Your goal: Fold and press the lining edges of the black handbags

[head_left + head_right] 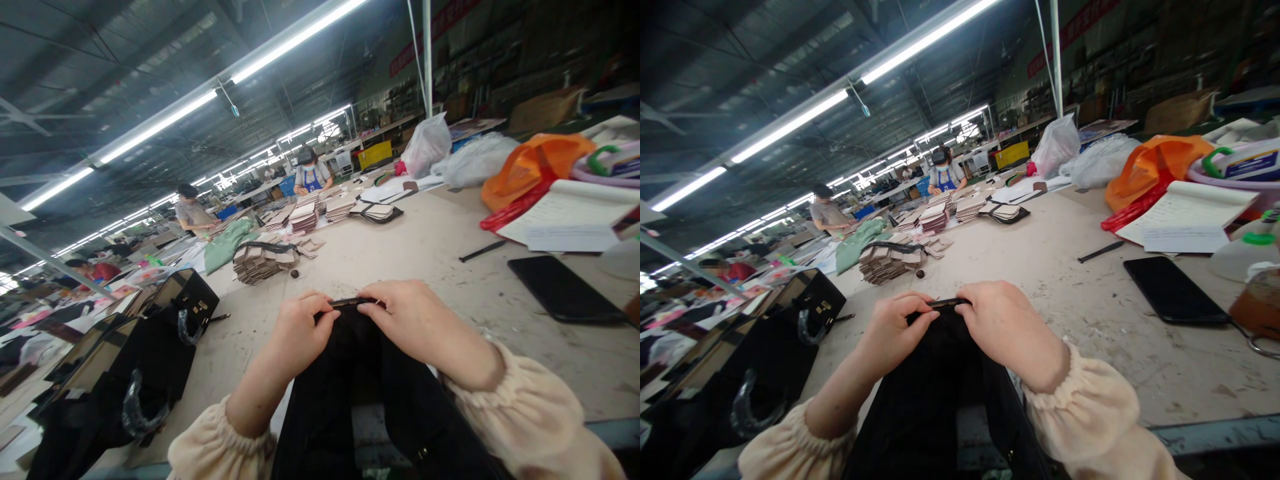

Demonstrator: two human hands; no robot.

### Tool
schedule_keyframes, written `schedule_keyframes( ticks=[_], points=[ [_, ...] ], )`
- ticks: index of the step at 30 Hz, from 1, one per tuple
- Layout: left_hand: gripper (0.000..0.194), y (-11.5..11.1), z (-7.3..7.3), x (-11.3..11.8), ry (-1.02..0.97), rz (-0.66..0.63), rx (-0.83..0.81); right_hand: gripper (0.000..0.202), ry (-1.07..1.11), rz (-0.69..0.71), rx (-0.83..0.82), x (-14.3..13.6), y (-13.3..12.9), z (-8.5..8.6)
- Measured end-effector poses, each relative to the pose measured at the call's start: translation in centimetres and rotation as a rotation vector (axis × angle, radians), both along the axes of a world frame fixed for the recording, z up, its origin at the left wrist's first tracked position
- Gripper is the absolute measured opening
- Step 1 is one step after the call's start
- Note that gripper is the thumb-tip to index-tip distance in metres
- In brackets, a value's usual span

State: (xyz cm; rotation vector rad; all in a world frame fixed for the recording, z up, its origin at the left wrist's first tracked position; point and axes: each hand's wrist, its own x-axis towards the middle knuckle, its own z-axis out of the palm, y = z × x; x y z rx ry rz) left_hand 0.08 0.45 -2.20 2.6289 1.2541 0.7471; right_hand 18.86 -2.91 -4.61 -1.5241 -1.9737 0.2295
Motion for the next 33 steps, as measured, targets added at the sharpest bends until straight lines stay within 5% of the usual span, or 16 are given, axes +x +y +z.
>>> schedule_keyframes(
  ticks=[13,33],
  points=[
    [0.014,0.0,-0.6,1.0,-0.068,0.166,-0.069,0.022,-0.042,-0.047,-0.019,0.0,-0.1,0.2],
    [0.016,-0.2,-0.9,1.2,0.012,0.19,-0.012,0.024,-0.097,-0.093,-0.007,-0.1,-0.1,0.2]
  ],
)
